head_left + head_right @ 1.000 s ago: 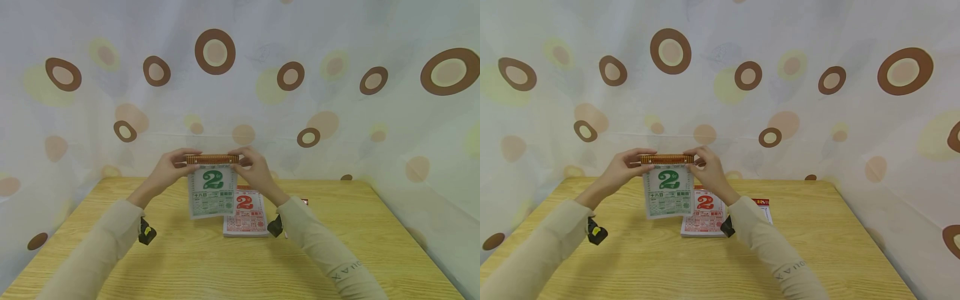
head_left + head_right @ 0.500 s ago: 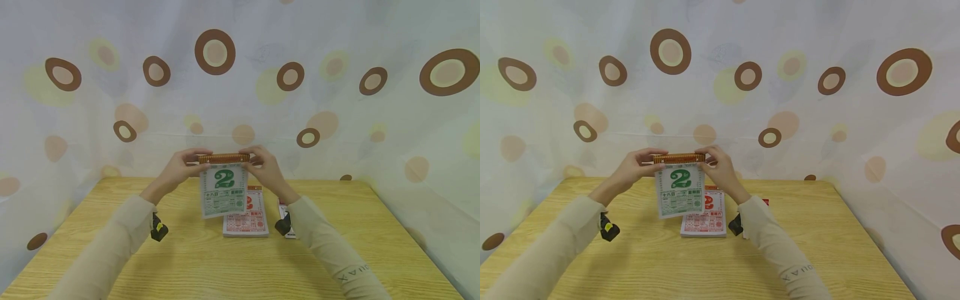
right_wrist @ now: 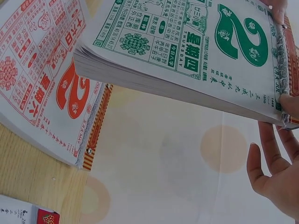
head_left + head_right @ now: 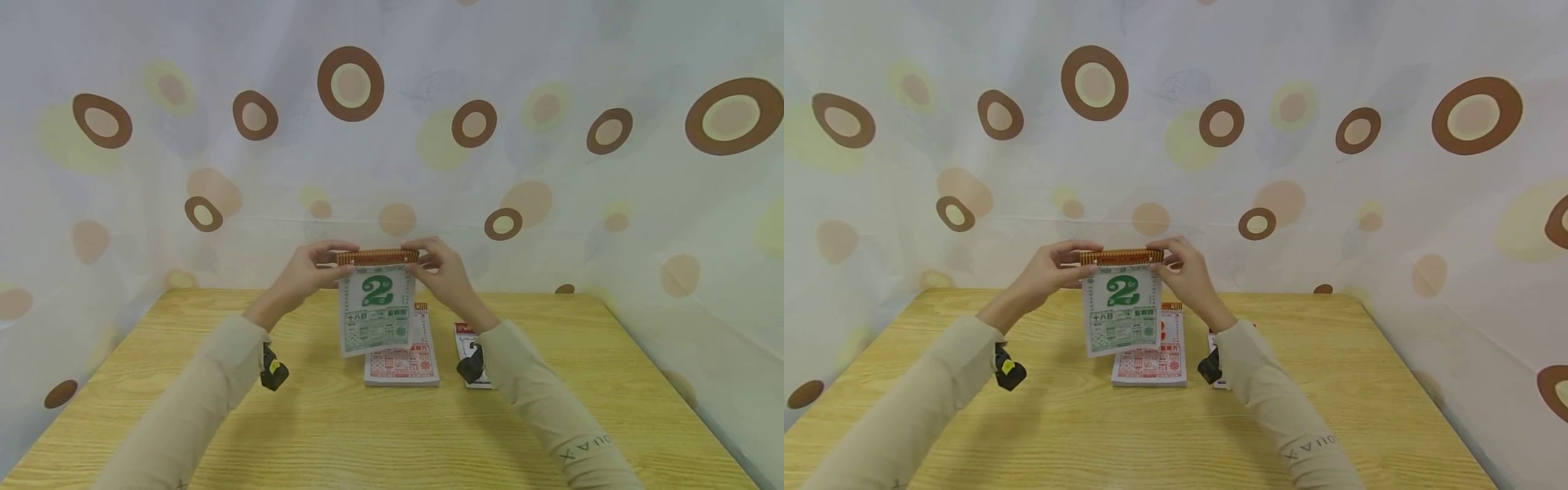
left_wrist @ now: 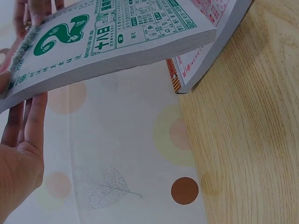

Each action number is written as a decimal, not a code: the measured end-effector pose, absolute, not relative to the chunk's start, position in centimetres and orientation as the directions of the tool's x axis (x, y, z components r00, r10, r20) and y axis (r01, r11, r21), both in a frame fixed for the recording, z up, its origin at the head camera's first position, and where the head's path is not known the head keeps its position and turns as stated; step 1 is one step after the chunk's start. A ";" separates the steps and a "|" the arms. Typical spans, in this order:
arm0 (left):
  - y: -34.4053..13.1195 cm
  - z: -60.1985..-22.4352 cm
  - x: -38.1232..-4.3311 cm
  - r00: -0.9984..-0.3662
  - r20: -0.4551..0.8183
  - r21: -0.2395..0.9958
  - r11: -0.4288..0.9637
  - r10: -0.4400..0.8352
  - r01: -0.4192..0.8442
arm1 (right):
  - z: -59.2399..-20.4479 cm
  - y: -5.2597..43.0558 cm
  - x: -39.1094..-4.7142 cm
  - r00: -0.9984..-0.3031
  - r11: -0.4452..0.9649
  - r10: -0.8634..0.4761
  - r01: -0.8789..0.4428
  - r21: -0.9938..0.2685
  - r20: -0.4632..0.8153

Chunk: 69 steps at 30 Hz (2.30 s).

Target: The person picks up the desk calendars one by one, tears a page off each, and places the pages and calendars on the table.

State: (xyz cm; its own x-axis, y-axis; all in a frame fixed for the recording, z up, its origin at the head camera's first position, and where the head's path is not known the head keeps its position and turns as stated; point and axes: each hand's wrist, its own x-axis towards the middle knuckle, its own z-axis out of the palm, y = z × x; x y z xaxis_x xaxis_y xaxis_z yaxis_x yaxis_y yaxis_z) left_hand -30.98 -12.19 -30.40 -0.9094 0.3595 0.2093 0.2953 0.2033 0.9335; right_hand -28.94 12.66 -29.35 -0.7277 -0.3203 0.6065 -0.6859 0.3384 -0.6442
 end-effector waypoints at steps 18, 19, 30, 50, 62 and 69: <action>-11.5 -30.0 -30.9 -0.910 0.192 0.950 0.161 0.368 0.266 | -29.1 13.6 -28.7 -0.757 0.377 -0.283 -0.652 -0.657 0.589; -11.5 -30.0 -30.9 -0.910 0.188 0.953 0.157 0.369 0.261 | -29.0 13.7 -28.7 -0.757 0.374 -0.278 -0.653 -0.659 0.592; -11.7 -30.0 -31.3 -0.912 0.172 0.959 0.148 0.373 0.242 | -28.4 14.4 -27.7 -0.732 0.390 -0.252 -0.675 -0.626 0.633; -12.1 -29.4 -31.2 -0.928 0.147 0.962 0.170 0.342 0.215 | -34.3 13.4 -28.4 -0.538 0.447 -0.420 -0.823 -0.350 0.731; -12.1 -29.4 -31.2 -0.929 0.153 0.962 0.164 0.336 0.218 | -37.1 11.3 -27.5 -0.519 0.494 -0.494 -0.828 -0.266 0.697; -11.9 -29.4 -31.4 -0.924 0.164 0.964 0.144 0.346 0.225 | -38.3 10.0 -26.9 -0.443 0.534 -0.515 -0.835 -0.129 0.734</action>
State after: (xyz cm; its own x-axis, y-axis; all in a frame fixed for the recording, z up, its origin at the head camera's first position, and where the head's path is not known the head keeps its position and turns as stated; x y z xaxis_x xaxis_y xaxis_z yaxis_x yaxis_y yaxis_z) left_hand -31.36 -11.93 -29.38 -0.9238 0.3459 0.1639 0.2249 0.1439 0.9637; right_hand -26.93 10.02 -38.33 -0.4428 -0.5146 0.7343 -0.8354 0.5342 -0.1294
